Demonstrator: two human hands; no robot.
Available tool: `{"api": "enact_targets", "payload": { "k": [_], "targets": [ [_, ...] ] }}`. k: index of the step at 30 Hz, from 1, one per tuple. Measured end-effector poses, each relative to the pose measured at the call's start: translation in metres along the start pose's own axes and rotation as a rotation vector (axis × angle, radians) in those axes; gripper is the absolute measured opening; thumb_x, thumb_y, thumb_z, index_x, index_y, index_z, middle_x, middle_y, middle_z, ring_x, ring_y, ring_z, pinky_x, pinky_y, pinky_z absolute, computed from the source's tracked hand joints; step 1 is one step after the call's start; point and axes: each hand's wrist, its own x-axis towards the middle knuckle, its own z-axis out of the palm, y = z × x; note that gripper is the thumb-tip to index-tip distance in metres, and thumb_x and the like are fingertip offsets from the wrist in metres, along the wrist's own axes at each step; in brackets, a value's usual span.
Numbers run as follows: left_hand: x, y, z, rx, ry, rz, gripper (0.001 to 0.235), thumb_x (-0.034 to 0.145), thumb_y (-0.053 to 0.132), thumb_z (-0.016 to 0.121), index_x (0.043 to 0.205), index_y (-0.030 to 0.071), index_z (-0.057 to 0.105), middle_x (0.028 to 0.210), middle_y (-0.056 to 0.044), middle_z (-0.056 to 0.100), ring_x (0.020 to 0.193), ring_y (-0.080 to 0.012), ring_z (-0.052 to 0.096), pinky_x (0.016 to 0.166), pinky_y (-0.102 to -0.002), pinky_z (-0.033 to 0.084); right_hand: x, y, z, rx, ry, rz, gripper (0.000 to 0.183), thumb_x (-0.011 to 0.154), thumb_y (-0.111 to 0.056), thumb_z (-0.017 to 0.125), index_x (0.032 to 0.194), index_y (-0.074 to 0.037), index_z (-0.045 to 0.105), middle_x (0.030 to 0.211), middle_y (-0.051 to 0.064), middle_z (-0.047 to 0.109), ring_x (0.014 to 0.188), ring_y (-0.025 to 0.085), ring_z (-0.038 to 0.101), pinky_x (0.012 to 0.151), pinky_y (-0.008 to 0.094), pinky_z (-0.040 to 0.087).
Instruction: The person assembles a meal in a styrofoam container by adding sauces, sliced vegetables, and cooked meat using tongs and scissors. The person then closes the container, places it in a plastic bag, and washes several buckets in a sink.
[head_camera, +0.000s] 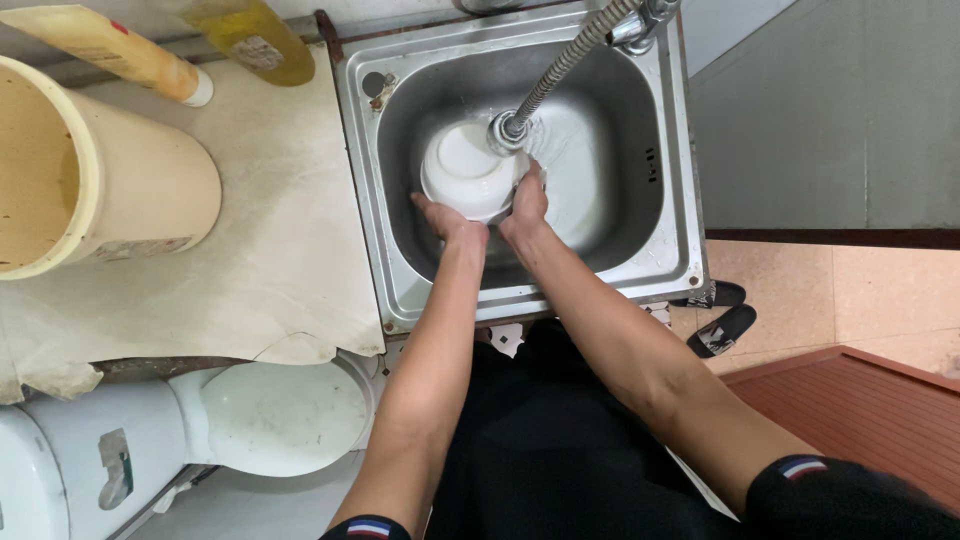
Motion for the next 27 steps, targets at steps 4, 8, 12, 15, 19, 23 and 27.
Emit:
{"api": "enact_targets", "payload": {
  "k": [4, 8, 12, 15, 19, 23, 27],
  "targets": [
    [0.026, -0.006, -0.021, -0.006, -0.223, -0.225, 0.064, 0.101, 0.037, 0.025, 0.139, -0.001, 0.06, 0.136, -0.02, 0.066, 0.125, -0.0344, 0.064, 0.105, -0.05, 0.053, 0.011, -0.041, 0.009, -0.355, 0.025, -0.058, 0.056, 0.1, -0.037, 0.06, 0.13, 0.011, 0.059, 0.113, 0.018, 0.073, 0.095, 0.029, 0.073, 0.086, 0.048, 0.062],
    [0.034, 0.025, -0.003, 0.421, -0.4, -0.311, 0.065, 0.099, 0.055, 0.041, 0.133, 0.003, 0.061, 0.126, -0.018, 0.07, 0.113, -0.0305, 0.069, 0.098, -0.045, 0.056, 0.018, -0.082, 0.016, -0.72, -0.275, 0.032, 0.052, 0.097, -0.034, 0.058, 0.124, 0.01, 0.06, 0.105, 0.02, 0.073, 0.085, 0.028, 0.075, 0.074, 0.046, 0.065],
    [0.023, 0.043, 0.015, 0.615, -0.558, -0.361, 0.064, 0.094, 0.052, 0.066, 0.129, -0.002, 0.063, 0.117, -0.021, 0.073, 0.101, -0.0296, 0.074, 0.091, -0.044, 0.062, 0.007, -0.095, 0.031, -1.054, -0.404, -0.134, 0.041, 0.094, -0.025, 0.068, 0.114, 0.01, 0.071, 0.099, 0.018, 0.076, 0.082, 0.026, 0.074, 0.073, 0.043, 0.061],
    [0.017, 0.04, 0.017, 0.532, -0.563, -0.28, 0.061, 0.087, 0.049, 0.074, 0.125, 0.002, 0.065, 0.112, -0.017, 0.073, 0.095, -0.0268, 0.075, 0.087, -0.043, 0.064, -0.016, -0.094, 0.037, -1.276, -0.298, -0.49, 0.037, 0.091, -0.024, 0.069, 0.118, 0.002, 0.071, 0.093, 0.018, 0.076, 0.083, 0.029, 0.074, 0.077, 0.044, 0.056],
    [0.011, 0.036, 0.018, 0.709, -0.03, 0.067, 0.06, 0.08, 0.051, 0.082, 0.099, -0.005, 0.074, 0.095, -0.015, 0.078, 0.078, -0.0222, 0.077, 0.074, -0.039, 0.066, -0.068, -0.073, 0.029, -1.478, -0.226, -0.709, 0.032, 0.099, -0.022, 0.06, 0.124, -0.005, 0.071, 0.099, 0.025, 0.074, 0.094, 0.04, 0.072, 0.087, 0.048, 0.054],
    [-0.008, 0.029, 0.013, 0.854, 0.053, 0.254, 0.064, 0.077, 0.062, 0.079, 0.075, -0.002, 0.078, 0.072, -0.009, 0.073, 0.063, -0.0167, 0.064, 0.06, -0.037, 0.054, -0.1, -0.04, 0.012, -1.463, -0.631, -1.428, 0.031, 0.093, -0.016, 0.065, 0.121, -0.005, 0.07, 0.123, 0.021, 0.069, 0.116, 0.044, 0.068, 0.101, 0.054, 0.048],
    [-0.026, 0.029, 0.011, 0.782, 0.038, 0.292, 0.072, 0.079, 0.067, 0.075, 0.068, -0.004, 0.074, 0.065, -0.006, 0.06, 0.06, -0.0151, 0.051, 0.055, -0.038, 0.046, -0.073, -0.034, 0.001, -1.376, -0.71, -1.577, 0.026, 0.103, -0.02, 0.064, 0.123, -0.003, 0.069, 0.124, 0.022, 0.068, 0.114, 0.044, 0.066, 0.099, 0.051, 0.051]
  ]
}}
